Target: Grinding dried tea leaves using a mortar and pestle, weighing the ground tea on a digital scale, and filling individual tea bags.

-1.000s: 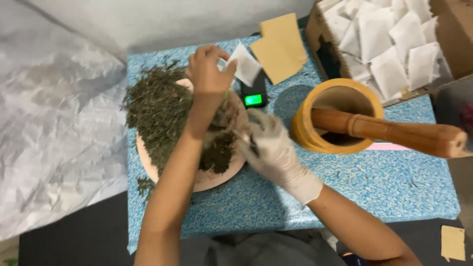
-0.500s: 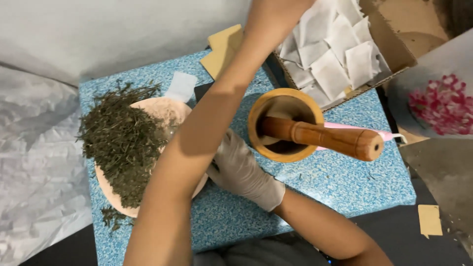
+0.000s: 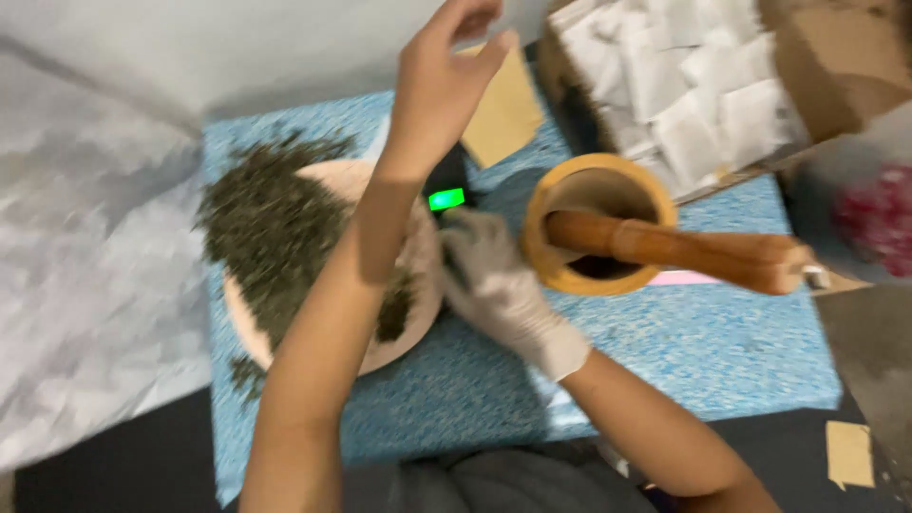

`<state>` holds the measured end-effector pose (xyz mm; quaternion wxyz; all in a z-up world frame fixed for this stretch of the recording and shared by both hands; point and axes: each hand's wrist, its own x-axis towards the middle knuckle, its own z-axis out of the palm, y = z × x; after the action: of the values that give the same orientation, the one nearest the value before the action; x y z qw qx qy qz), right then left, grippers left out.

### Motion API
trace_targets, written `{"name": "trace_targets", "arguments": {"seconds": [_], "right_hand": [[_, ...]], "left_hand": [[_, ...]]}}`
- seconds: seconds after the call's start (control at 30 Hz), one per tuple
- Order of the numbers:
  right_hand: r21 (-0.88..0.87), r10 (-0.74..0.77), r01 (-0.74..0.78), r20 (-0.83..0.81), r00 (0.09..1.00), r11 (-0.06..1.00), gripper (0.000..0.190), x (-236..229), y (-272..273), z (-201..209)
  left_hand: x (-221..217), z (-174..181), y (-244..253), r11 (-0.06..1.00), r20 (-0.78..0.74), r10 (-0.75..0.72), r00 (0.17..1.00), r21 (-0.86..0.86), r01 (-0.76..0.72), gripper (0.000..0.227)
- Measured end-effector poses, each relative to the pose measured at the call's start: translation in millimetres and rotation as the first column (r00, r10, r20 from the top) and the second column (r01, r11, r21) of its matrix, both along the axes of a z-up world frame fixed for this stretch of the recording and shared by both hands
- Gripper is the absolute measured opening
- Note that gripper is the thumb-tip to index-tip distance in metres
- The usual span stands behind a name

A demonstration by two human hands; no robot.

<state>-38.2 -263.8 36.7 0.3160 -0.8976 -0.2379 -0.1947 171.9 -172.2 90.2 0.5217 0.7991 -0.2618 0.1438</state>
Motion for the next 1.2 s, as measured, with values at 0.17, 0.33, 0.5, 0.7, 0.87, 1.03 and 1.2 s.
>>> {"name": "trace_targets", "arguments": {"seconds": [0.17,0.33,0.5,0.7,0.87,1.03,1.2], "right_hand": [[0.126,-0.016,0.005,0.086,0.996,0.992,0.037,4.7,6.1,-24.0],[0.076,-0.02,0.02,0.009,1.0,0.997,0.043,10.0,4.2,-30.5],[0.019,-0.11,0.11,-0.021,0.994,0.994,0.045,12.5,9.3,-20.1],[-0.223,-0.165,0.202,0.177,0.97,0.954,0.035,54.5,31.0,-2.0],[-0.321,-0.228,0.326,0.306,0.924,0.889,0.026,133.6,51.9,-24.9],[-0.469,-0.223,0.289,0.191,0.956,0.834,0.032,155.5,60.7,-34.8],[-0.427,-0.194,0.292,0.258,0.946,0.856,0.019,158.3,57.2,-43.5]], "left_hand": [[-109.3,15.3,110.0,0.989,-0.123,0.106,0.987,-0.093,-0.118,0.025],[-136.8,-23.4,154.6,0.962,-0.006,0.269,0.963,-0.045,-0.269,0.026],[-129.4,-44.6,172.7,0.951,0.404,0.26,0.877,0.053,-0.306,0.024],[-133.4,-44.7,182.0,0.917,0.475,0.325,0.818,0.052,-0.395,0.026],[-130.8,-46.1,185.1,0.898,0.52,0.367,0.771,0.018,-0.439,0.022],[-129.5,-45.8,187.9,0.893,0.511,0.382,0.77,0.012,-0.451,0.023],[-124.1,-55.0,188.0,0.887,0.5,0.386,0.775,0.028,-0.46,0.024]]}}
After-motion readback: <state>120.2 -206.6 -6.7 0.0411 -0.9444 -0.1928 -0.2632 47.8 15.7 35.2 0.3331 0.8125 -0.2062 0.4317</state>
